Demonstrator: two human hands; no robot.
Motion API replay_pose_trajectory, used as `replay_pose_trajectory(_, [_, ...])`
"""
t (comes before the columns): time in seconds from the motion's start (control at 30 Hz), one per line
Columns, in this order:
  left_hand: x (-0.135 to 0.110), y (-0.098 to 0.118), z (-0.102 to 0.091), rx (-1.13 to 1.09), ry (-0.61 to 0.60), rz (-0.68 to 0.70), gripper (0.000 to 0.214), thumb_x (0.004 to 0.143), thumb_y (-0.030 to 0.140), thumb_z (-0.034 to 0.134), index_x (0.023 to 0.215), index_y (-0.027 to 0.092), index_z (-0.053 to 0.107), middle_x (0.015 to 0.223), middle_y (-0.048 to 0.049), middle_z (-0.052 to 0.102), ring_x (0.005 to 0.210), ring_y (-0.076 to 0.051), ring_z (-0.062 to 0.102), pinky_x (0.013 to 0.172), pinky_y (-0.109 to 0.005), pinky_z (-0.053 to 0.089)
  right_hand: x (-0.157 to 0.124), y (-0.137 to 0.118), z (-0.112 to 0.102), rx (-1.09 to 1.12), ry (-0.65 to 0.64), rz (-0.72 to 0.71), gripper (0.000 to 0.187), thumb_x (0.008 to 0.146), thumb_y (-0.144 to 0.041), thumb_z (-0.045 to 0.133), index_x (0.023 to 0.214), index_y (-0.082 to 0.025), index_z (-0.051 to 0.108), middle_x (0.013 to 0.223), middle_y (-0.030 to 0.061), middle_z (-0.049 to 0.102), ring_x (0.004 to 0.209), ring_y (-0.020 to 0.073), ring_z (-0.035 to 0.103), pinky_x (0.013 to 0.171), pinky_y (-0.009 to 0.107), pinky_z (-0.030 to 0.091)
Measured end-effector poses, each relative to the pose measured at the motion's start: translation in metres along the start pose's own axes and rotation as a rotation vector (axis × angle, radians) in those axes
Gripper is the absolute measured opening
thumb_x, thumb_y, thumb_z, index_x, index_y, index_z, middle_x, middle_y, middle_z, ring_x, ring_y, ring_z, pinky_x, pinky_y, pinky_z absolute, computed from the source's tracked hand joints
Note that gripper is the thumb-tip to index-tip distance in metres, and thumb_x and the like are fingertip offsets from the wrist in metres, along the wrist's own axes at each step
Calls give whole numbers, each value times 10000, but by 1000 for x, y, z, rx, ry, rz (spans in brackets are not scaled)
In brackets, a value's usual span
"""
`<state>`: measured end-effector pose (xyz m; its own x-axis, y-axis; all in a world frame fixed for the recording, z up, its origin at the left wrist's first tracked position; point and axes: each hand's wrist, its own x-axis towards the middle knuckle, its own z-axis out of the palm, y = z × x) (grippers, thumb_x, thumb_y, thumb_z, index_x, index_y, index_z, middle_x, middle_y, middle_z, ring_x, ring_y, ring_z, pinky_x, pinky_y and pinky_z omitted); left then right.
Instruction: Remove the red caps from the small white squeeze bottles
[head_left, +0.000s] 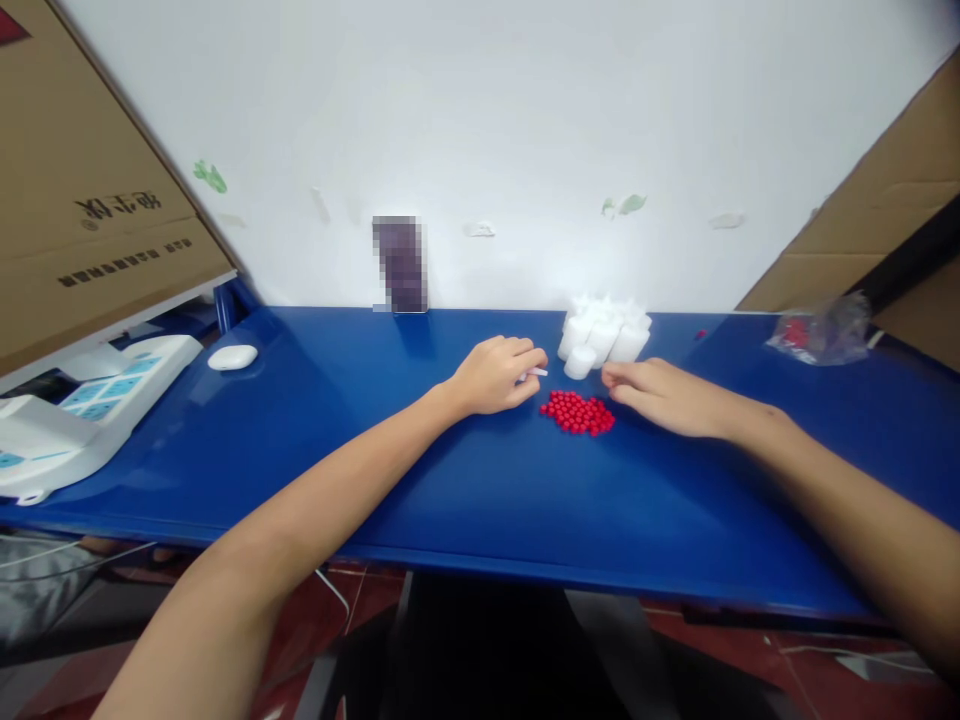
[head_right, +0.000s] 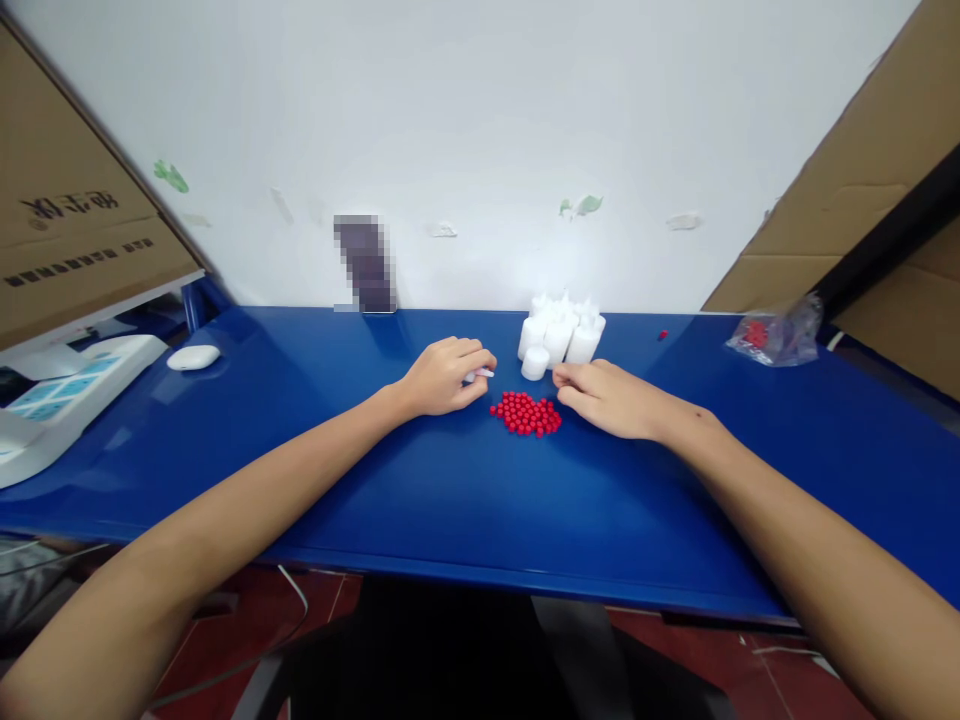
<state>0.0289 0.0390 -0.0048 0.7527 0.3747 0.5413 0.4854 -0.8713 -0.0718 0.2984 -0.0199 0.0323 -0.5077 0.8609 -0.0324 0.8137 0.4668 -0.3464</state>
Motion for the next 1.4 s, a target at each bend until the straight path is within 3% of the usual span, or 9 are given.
replay_pose_trajectory(0.17, [0,0,0,-37,9,-9,191,898,189,457,951,171,640,908,-41,708,809,-167,634,740,-307,419,-1,-4,-2,-80,-47,50,164,905,-327,458,771,-241,418,608,-27,514,586,179,501,611,330,313])
replay_pose_trajectory(0.37, [0,0,0,-5,85,-7,184,874,193,458,923,169,633,863,-41,712,774,-171,639,709,-323,397,-4,-9,-3,-145,-104,52,152,925,-360,429,831,-240,436,705,8,570,658,199,533,625,329,325])
replay_pose_trajectory(0.73, [-1,-1,2,-24,65,-38,184,869,205,469,927,173,641,848,-37,716,755,-168,646,729,-314,428,-3,-11,1,-169,-125,45,97,945,-298,383,899,-241,446,772,22,588,743,220,562,659,332,352])
replay_pose_trajectory(0.97, [-1,-1,2,-56,65,-35,187,867,201,465,919,174,643,856,-33,722,739,-162,641,729,-305,441,-4,-3,1,-55,-127,-32,230,1025,-373,297,979,-244,482,815,27,600,723,205,562,664,337,377])
replay_pose_trajectory(1.23, [-1,-1,1,-50,37,-50,194,871,206,460,923,177,644,840,-33,718,727,-159,646,732,-298,466,-4,-1,2,2,-113,-78,279,1036,-431,326,986,-251,533,780,17,607,677,192,556,641,328,374])
replay_pose_trajectory(1.4, [-3,-1,-1,-64,87,-37,239,947,286,419,939,179,633,824,-31,713,678,-150,628,668,-281,463,-5,-3,1,5,-134,-73,286,1042,-437,310,1013,-257,530,770,12,608,674,196,563,637,326,371])
